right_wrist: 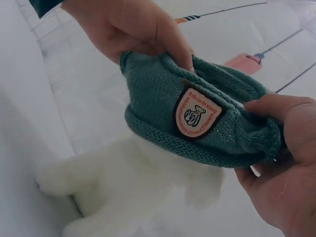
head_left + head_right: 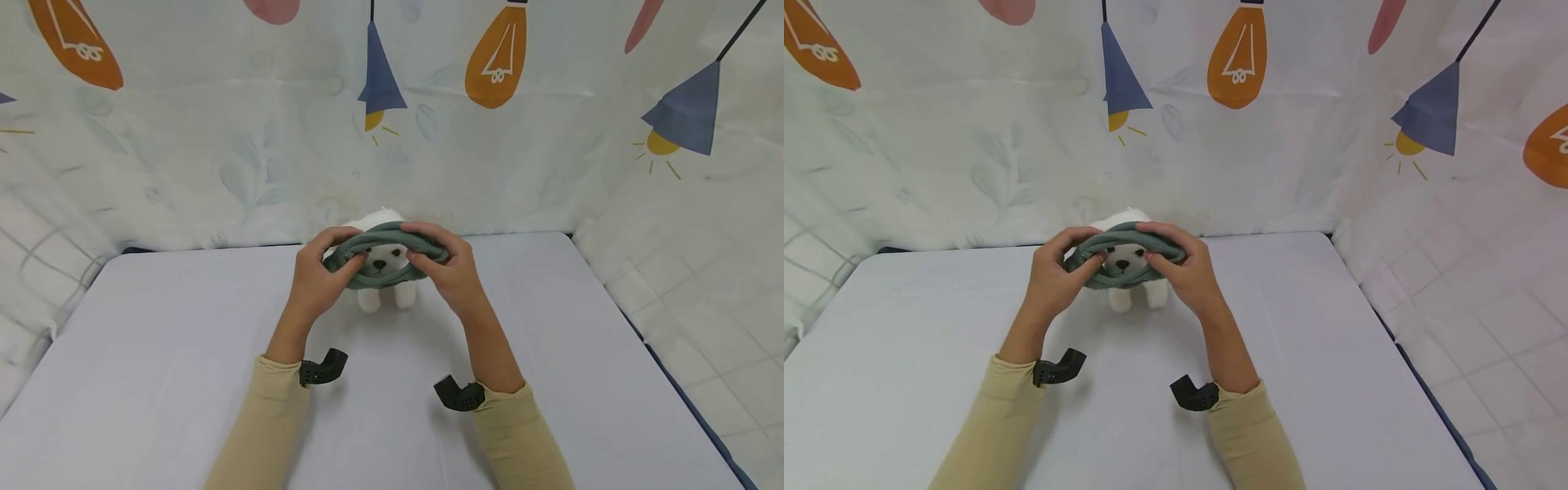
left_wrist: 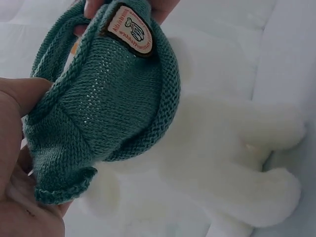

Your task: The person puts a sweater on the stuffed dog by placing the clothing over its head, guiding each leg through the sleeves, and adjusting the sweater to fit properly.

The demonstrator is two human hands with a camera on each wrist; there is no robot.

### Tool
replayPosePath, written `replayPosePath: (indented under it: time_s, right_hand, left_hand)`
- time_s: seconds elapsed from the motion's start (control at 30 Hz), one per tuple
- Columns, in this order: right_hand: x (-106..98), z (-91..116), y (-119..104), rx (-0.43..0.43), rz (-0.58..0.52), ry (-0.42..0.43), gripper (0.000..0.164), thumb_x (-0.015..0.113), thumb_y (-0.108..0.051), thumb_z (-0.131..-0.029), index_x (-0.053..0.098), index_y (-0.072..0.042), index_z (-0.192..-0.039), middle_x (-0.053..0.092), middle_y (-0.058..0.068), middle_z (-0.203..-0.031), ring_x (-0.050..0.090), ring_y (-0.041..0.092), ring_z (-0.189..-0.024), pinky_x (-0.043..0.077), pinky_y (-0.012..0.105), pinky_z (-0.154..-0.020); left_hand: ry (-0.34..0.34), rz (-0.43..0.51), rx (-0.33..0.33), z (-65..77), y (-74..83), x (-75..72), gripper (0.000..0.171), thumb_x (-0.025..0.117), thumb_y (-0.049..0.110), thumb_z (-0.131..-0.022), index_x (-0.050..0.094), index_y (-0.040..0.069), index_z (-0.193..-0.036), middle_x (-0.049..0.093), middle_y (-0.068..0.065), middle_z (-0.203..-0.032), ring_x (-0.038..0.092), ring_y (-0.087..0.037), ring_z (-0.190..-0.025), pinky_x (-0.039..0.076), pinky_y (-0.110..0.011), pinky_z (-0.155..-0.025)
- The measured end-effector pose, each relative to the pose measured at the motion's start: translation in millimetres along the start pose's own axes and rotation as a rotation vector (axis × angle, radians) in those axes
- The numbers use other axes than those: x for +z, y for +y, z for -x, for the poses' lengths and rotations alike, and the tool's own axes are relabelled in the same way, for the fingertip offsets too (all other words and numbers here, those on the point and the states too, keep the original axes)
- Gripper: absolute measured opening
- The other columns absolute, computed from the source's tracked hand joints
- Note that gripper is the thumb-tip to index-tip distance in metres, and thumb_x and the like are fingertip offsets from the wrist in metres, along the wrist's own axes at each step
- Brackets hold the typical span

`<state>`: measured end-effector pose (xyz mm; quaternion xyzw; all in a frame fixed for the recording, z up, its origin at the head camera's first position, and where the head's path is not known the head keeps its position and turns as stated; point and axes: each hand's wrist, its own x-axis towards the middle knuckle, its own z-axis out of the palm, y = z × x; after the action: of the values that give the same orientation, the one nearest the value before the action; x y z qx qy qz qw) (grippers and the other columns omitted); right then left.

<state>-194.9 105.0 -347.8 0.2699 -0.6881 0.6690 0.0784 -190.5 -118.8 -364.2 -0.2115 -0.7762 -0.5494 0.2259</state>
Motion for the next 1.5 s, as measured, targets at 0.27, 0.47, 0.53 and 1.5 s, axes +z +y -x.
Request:
replayPosePath:
  time_s: [0.27,0.47,0.53,1.5]
  right_hand:
    - [-8.7,-0.7,6.8,0.043,0.424,-0.035,0.053,0.071,-0.01,-0.085,0.056,-0.027,-0.133,0.065,0.004,-0.106,0.059,0.019,-0.097,0.052,0.036,-0.079]
    - [-11.3,-1.7,14.4,0.027,0.607,-0.067,0.054,0.073,-0.008,-0.083,0.057,-0.02,-0.132,0.064,0.006,-0.103,0.055,0.02,-0.101,0.049,0.04,-0.088]
    - [-11.2,-1.7,17.6,0.012,0.648,-0.054,0.053,0.074,-0.007,-0.082,0.058,-0.019,-0.131,0.062,0.006,-0.105,0.052,0.021,-0.101,0.048,0.04,-0.085]
    - [2.9,-4.5,56.9,-0.166,0.452,0.008,0.07,0.049,0.025,-0.073,0.061,-0.014,-0.13,0.052,0.002,-0.144,0.045,0.019,-0.137,0.04,0.043,-0.11]
  left_hand:
    - [-0.07,-0.036,0.001,0.9,-3.8,-2.7,0.037,0.076,0.01,-0.083,0.065,0.016,-0.118,0.068,-0.001,-0.112,0.061,-0.012,-0.103,0.045,-0.026,-0.093]
    - [-0.118,-0.13,0.06,0.2,-8.3,-4.8,0.038,0.075,-0.001,-0.079,0.065,0.012,-0.113,0.065,-0.004,-0.108,0.06,-0.016,-0.103,0.045,-0.033,-0.093]
    - [-0.105,-0.168,0.074,-0.3,-10.6,-5.2,0.037,0.073,-0.005,-0.076,0.064,0.011,-0.109,0.062,-0.005,-0.109,0.056,-0.02,-0.106,0.044,-0.038,-0.093]
    - [-0.022,-0.248,0.077,3.6,-34.2,5.8,0.061,0.059,-0.021,-0.072,0.061,0.011,-0.123,0.061,-0.007,-0.129,0.053,-0.026,-0.124,0.042,-0.042,-0.106]
